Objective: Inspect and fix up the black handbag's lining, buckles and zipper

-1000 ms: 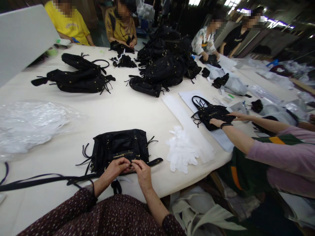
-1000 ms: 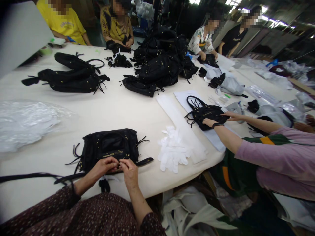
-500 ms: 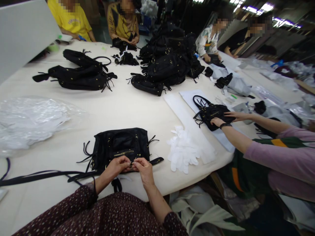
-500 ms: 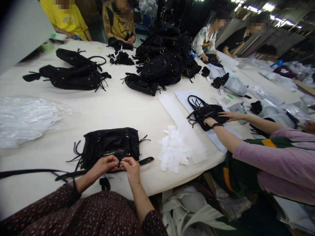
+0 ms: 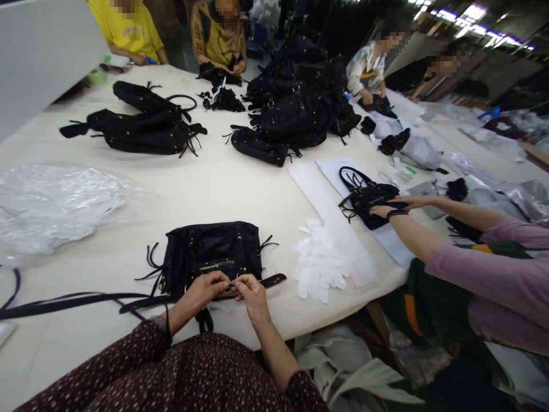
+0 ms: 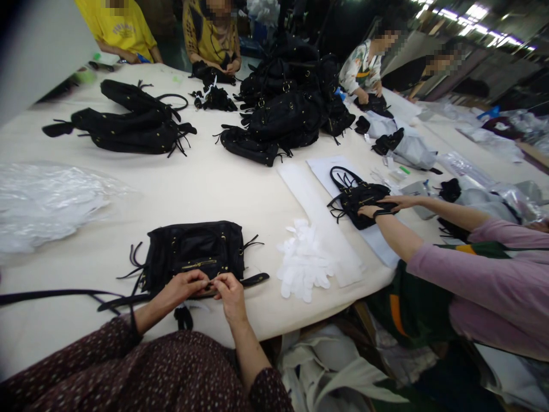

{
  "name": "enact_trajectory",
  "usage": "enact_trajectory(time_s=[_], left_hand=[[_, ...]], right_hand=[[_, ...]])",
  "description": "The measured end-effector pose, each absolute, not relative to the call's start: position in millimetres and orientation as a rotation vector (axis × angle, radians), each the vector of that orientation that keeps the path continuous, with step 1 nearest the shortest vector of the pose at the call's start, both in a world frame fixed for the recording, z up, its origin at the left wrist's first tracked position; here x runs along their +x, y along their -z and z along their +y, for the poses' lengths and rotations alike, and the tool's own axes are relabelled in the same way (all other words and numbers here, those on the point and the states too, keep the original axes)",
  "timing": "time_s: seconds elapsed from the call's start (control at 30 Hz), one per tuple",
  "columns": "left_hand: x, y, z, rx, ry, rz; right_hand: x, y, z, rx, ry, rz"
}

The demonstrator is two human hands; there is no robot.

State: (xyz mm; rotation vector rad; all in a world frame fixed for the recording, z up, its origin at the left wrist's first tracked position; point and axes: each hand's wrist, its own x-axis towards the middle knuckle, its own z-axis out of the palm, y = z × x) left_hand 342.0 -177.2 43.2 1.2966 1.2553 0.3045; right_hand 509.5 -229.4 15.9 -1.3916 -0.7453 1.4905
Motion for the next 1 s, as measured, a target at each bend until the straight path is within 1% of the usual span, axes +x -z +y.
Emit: enact_trajectory(time_s=[0.53,1.0], left_hand=[[342.9,-46.7,-179.8,1.494,-0.261,1.252],[344.2,-46.7,-178.4,1.489,-0.251,1.263]], right_hand=[[510.3,-9.3,-233.6,-1.405,-1.456,-0.906],[511.2,-6.5,-232.5,-1.380,-1.463,-0.941]])
